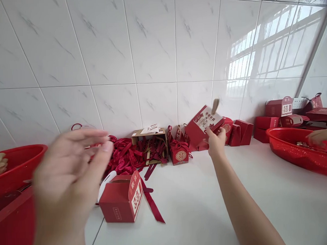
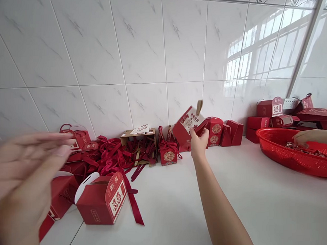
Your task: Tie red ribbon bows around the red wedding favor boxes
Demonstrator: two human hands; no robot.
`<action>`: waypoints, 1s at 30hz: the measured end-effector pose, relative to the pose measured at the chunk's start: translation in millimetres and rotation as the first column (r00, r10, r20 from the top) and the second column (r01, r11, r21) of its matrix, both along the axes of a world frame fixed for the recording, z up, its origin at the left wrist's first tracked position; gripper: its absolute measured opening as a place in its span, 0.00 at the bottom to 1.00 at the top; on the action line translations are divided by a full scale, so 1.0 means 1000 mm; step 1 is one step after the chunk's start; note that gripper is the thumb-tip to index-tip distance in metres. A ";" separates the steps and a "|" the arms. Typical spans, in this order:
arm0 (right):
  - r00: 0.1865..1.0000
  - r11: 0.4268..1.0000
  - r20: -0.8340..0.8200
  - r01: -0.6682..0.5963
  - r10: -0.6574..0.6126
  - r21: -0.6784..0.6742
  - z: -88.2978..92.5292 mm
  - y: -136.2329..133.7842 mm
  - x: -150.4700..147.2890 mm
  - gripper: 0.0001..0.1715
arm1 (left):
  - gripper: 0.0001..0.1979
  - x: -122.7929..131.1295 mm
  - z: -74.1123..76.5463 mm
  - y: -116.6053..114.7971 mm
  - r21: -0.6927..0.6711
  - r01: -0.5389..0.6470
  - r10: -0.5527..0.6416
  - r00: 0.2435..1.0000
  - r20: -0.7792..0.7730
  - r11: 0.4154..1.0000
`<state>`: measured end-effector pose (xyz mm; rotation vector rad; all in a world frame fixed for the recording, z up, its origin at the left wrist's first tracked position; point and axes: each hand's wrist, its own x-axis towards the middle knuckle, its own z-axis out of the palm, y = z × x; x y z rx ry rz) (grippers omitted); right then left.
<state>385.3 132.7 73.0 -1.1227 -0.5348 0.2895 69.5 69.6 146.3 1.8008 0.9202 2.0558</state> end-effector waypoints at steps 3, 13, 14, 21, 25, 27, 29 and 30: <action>0.983 0.968 0.003 -0.181 0.183 0.171 0.025 -0.019 -0.026 0.21 | 0.17 0.019 -0.009 0.001 -0.241 0.123 -0.163 0.975 -0.154 0.963; 0.441 0.429 -0.037 -0.845 0.897 0.319 0.033 -0.071 -0.139 0.16 | 0.23 0.052 -0.028 0.019 -0.142 0.572 -0.527 0.808 0.264 0.808; 0.424 0.409 -0.017 -0.861 0.905 0.303 0.032 -0.072 -0.141 0.17 | 0.23 0.051 -0.024 0.018 -0.079 0.570 -0.519 0.790 0.327 0.818; 0.634 0.598 -0.043 -0.702 0.772 0.386 0.033 -0.067 -0.121 0.39 | 0.22 0.035 -0.013 0.017 0.003 0.484 -0.446 0.804 0.394 0.875; 0.618 0.598 -0.108 -0.679 0.779 0.425 0.039 -0.072 -0.106 0.37 | 0.29 0.036 -0.020 0.018 -0.207 0.478 -0.419 0.866 0.274 0.854; 0.626 0.621 -0.147 -0.660 0.766 0.423 0.042 -0.074 -0.101 0.34 | 0.28 0.038 -0.021 0.016 -0.239 0.472 -0.423 0.877 0.229 0.848; 0.614 0.623 -0.169 -0.671 0.771 0.403 0.045 -0.076 -0.097 0.30 | 0.27 0.037 -0.020 0.014 -0.242 0.470 -0.429 0.880 0.204 0.849; 0.602 0.620 -0.185 -0.679 0.777 0.393 0.046 -0.076 -0.097 0.28 | 0.27 0.036 -0.019 0.014 -0.243 0.471 -0.433 0.880 0.193 0.848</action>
